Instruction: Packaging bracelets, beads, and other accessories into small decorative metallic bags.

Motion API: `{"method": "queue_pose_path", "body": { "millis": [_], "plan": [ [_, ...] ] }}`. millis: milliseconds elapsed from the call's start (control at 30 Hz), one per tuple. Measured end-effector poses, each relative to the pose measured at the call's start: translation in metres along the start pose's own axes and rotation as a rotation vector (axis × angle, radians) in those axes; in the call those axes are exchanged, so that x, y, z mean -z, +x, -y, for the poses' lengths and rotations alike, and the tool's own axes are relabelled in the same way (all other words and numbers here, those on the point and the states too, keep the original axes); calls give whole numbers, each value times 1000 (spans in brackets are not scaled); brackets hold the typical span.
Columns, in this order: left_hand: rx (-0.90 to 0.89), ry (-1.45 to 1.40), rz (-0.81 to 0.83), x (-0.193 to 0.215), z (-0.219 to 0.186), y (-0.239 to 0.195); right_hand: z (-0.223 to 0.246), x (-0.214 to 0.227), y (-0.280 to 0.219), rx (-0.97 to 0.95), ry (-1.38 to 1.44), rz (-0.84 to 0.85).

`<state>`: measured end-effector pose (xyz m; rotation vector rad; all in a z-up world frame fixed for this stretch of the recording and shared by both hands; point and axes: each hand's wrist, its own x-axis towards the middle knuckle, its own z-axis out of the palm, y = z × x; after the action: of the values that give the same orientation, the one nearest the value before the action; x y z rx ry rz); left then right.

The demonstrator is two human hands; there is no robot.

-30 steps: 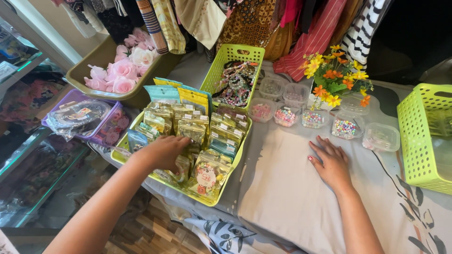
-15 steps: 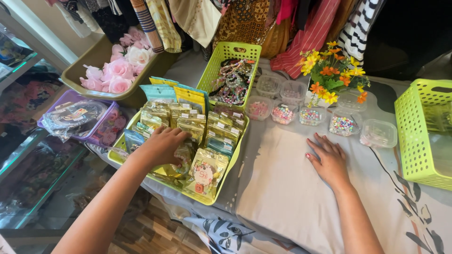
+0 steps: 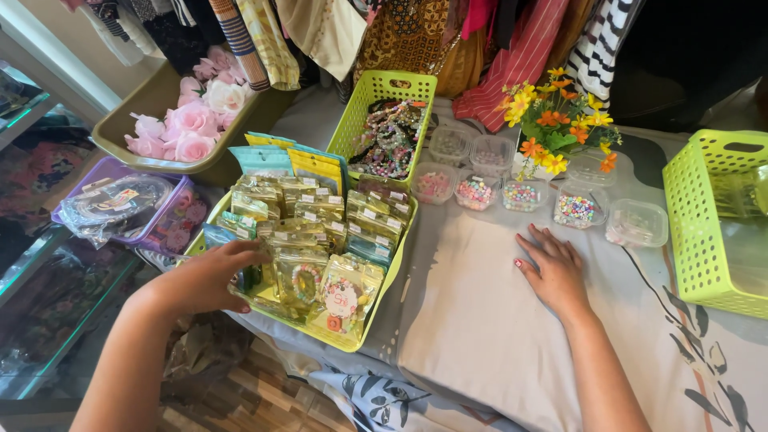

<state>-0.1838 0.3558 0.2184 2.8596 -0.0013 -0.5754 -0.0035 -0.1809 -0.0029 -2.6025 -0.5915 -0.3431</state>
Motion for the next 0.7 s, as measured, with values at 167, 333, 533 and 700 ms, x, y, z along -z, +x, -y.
{"method": "queue_pose_path", "body": {
  "millis": [167,333,533,700],
  "plan": [
    [28,47,-31,-43,22,30,-2,-3,-1,7,-5,-8],
    [-37,-65,-158,-54,7,41,-1,-1,0,11,-6,-11],
    [-6,37,-313,-30,-31,27,0,0,0,-3,-3,2],
    [-277,-131,-727,-6,-112,31,-2,-4,0,12,-37,-13]
  ]
}}
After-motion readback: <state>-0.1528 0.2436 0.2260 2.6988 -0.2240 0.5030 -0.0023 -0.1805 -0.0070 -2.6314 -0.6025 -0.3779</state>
